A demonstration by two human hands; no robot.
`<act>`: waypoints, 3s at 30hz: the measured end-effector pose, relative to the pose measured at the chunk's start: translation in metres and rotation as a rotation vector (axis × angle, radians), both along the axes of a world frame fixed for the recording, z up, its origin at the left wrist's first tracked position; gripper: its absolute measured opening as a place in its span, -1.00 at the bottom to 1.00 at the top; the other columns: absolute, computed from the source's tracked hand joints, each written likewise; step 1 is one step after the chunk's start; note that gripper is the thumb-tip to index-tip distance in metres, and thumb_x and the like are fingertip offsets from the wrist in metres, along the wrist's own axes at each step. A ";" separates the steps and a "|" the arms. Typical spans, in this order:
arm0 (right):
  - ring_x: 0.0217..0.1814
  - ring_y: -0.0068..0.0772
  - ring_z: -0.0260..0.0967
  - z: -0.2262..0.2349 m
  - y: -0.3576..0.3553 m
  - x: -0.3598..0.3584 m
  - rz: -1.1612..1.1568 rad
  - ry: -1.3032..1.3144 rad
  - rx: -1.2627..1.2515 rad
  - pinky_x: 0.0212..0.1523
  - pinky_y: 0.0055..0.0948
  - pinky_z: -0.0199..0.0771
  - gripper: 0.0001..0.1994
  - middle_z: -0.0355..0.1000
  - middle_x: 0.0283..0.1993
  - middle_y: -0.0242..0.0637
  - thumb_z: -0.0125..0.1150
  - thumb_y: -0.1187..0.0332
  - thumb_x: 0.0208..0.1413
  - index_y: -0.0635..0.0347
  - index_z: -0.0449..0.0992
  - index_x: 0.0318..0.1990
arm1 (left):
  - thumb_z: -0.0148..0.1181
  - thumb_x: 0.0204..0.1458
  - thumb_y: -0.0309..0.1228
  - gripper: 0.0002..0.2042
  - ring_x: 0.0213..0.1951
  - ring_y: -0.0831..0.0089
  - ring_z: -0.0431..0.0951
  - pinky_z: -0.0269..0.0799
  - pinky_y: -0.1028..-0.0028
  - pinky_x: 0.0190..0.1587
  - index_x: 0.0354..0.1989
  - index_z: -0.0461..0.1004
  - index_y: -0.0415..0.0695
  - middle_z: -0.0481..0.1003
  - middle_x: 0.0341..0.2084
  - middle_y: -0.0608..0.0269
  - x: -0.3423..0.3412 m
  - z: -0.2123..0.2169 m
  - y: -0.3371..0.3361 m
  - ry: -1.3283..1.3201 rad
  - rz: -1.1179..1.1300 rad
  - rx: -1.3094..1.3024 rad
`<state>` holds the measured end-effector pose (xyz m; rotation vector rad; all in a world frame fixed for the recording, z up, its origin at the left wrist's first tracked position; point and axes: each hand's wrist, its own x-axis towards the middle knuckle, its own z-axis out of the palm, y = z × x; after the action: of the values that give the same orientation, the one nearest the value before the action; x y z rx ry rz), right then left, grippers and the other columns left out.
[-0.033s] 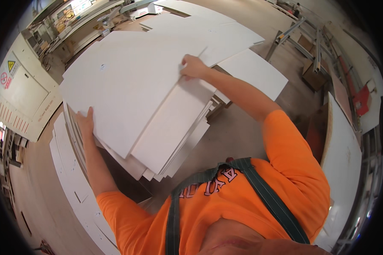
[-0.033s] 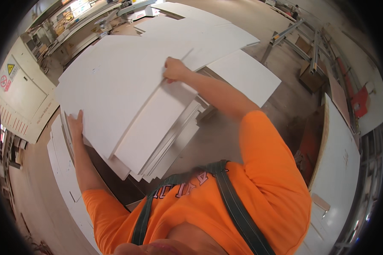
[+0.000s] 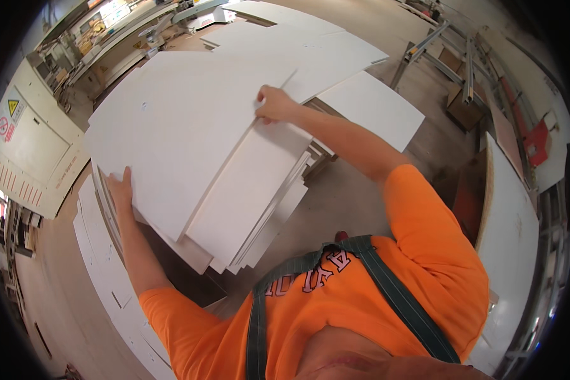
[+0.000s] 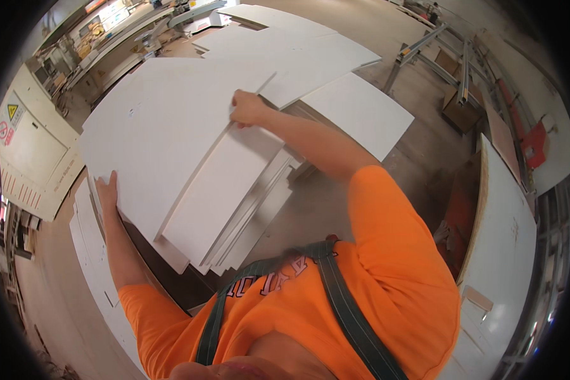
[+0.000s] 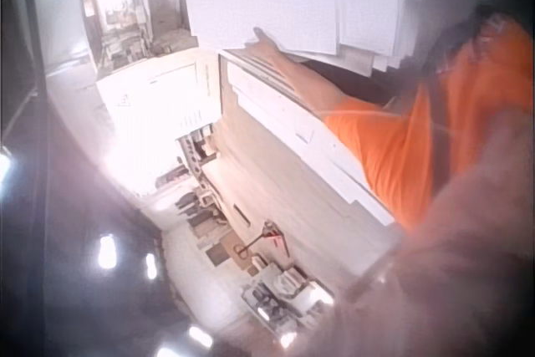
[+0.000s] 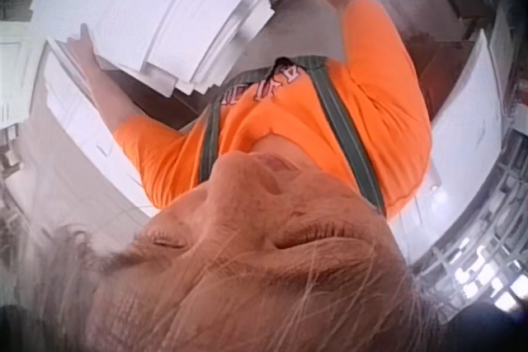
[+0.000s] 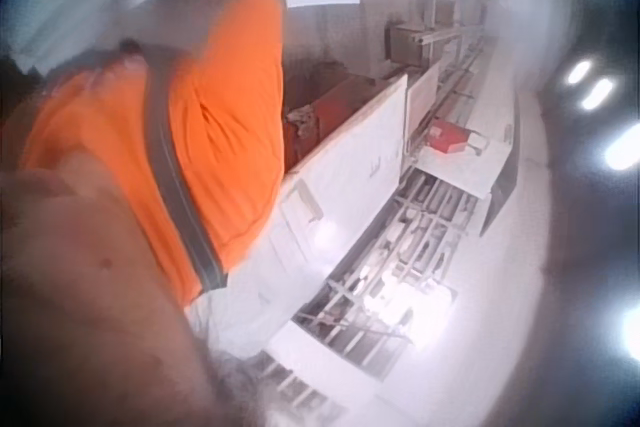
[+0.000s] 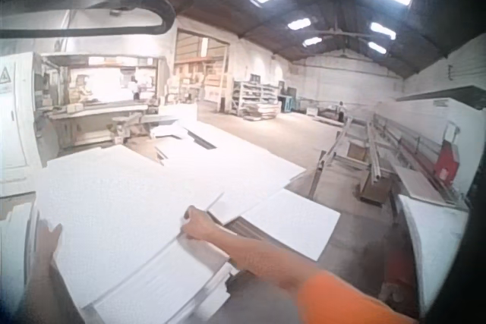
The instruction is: The person repeatedly picks up white rectangular panels from a worktable and stacks them on a nearby rack. The person handles the panels one at a time, aligning them before placing them on the rack. The process is repeated multiple times throughout the clip.
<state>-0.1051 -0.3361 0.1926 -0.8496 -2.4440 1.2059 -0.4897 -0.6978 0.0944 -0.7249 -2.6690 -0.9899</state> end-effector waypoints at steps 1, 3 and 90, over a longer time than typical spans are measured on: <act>-0.52 -0.31 0.53 -0.005 0.003 0.001 0.095 0.055 -0.058 -0.49 -0.42 0.57 -0.61 0.52 -0.39 -0.05 0.25 0.44 -0.11 0.37 0.38 -0.07 | 0.09 0.08 0.16 -0.08 0.40 -0.14 -0.05 -0.12 0.18 0.41 0.29 0.07 -0.53 0.03 0.30 -0.46 -0.013 0.000 -0.003 0.015 0.014 -0.070; -0.48 -0.34 0.53 -0.020 0.030 0.022 0.111 0.132 -0.041 -0.49 -0.42 0.57 -0.70 0.51 -0.39 -0.05 0.27 0.36 -0.08 0.34 0.45 -0.20 | 0.05 0.10 0.17 -0.14 0.37 -0.16 0.03 -0.04 0.15 0.39 0.27 0.16 -0.46 0.04 0.31 -0.42 -0.023 0.007 -0.008 0.002 0.044 -0.229; -0.12 -0.35 0.46 0.054 0.207 0.286 -0.269 -0.077 -0.325 -0.11 -0.41 0.43 -0.41 0.51 -0.06 -0.12 0.18 -0.05 0.16 0.42 0.49 0.02 | 0.38 -0.06 -0.17 -0.43 -0.31 0.36 0.59 0.50 0.47 -0.26 -0.05 0.42 -0.46 0.55 -0.29 0.00 0.407 0.177 0.010 -0.876 -0.097 0.611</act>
<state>0.1813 -0.1289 0.2461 -1.2895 -2.1286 1.5084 -0.0822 -0.6874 0.2716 -0.3094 -2.6402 -2.4478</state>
